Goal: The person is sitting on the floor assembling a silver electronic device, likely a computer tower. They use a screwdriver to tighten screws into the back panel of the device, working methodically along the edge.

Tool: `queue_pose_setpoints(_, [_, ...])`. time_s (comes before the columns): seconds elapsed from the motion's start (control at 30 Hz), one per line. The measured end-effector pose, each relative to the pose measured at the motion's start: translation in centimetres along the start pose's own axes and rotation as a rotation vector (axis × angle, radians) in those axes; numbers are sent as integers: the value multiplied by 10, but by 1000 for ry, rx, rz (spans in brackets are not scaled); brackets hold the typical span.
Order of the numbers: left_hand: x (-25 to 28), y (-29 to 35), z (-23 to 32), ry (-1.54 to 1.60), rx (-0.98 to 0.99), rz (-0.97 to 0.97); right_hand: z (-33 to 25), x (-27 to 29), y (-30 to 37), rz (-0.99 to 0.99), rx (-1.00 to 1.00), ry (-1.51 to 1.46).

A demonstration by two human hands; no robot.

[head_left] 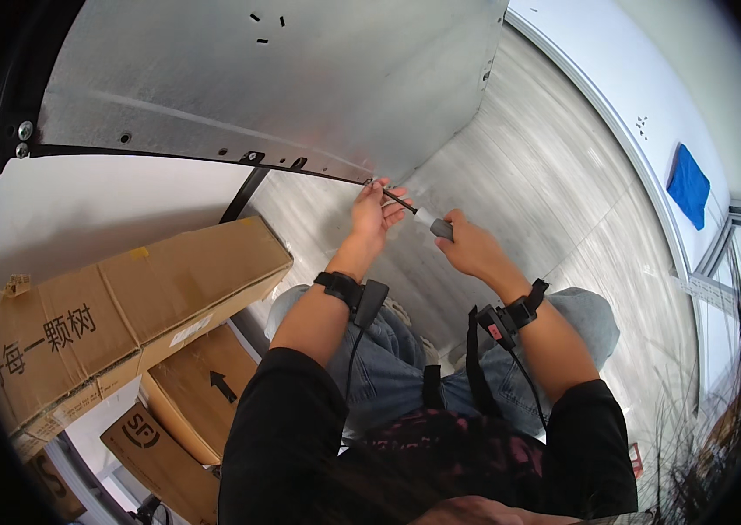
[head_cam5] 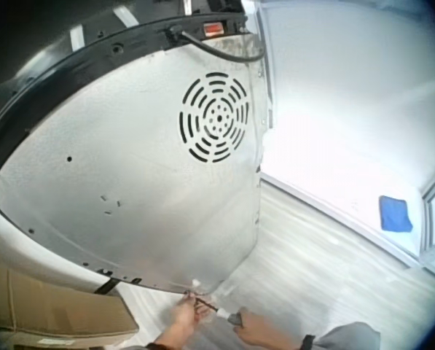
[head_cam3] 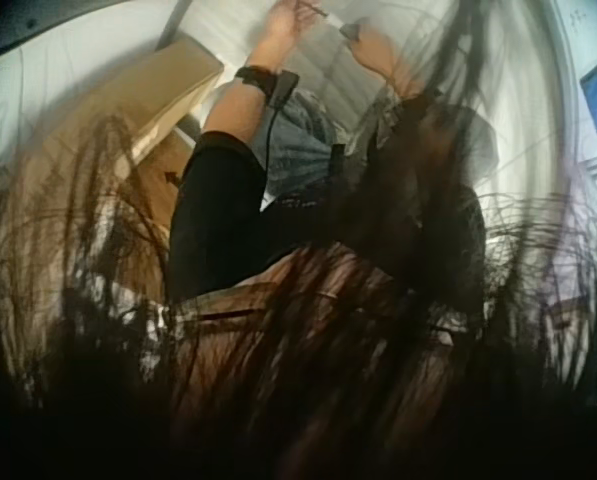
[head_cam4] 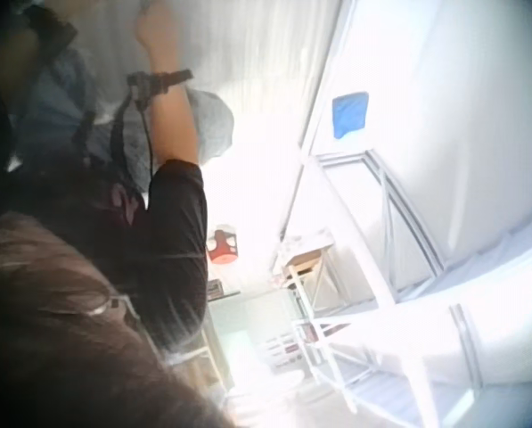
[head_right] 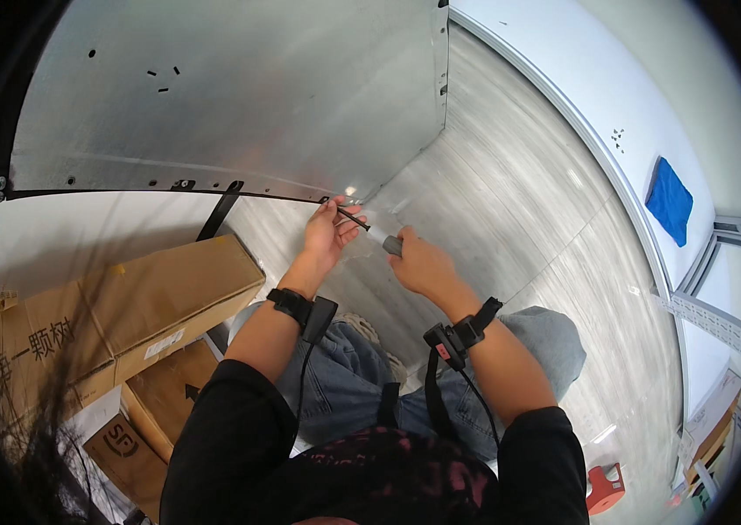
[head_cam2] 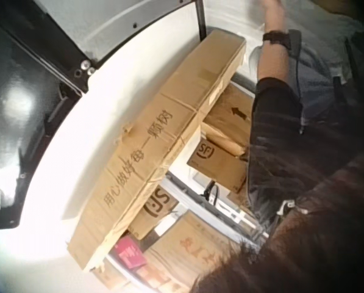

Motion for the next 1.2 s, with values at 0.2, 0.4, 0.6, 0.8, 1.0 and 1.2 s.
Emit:
queue_pose_setpoints(0.2, [0, -6, -4, -32, 43, 17, 1, -8, -1, 51, 53, -13])
queue_pose_setpoints(0.4, [3, -7, -23, -52, 98, 77, 17, -27, -1, 72, 28, 5])
queue_pose_setpoints(0.6, [12, -20, -29, -44, 91, 80, 22, -38, -11, 57, 6, -22])
queue_pose_setpoints(0.8, [13, -37, -29, -60, 70, 95, 25, -42, -25, 76, 62, -45])
queue_pose_setpoints(1.0, [20, -42, -33, -67, 50, 110, 31, -56, -35, 46, 24, -65])
queue_pose_setpoints(1.2, [23, -42, -34, -80, 46, 93, 33, -63, -39, 57, 23, -81])
Point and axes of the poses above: each hand's wrist, its own y-axis away from the middle knuckle, its own x-axis out of the back of the hand, z = x × y, the point moved 8 cm from there along -y, towards the middle knuckle, and after that the axes turned 15 degrees about y, right-handed, at the moved point
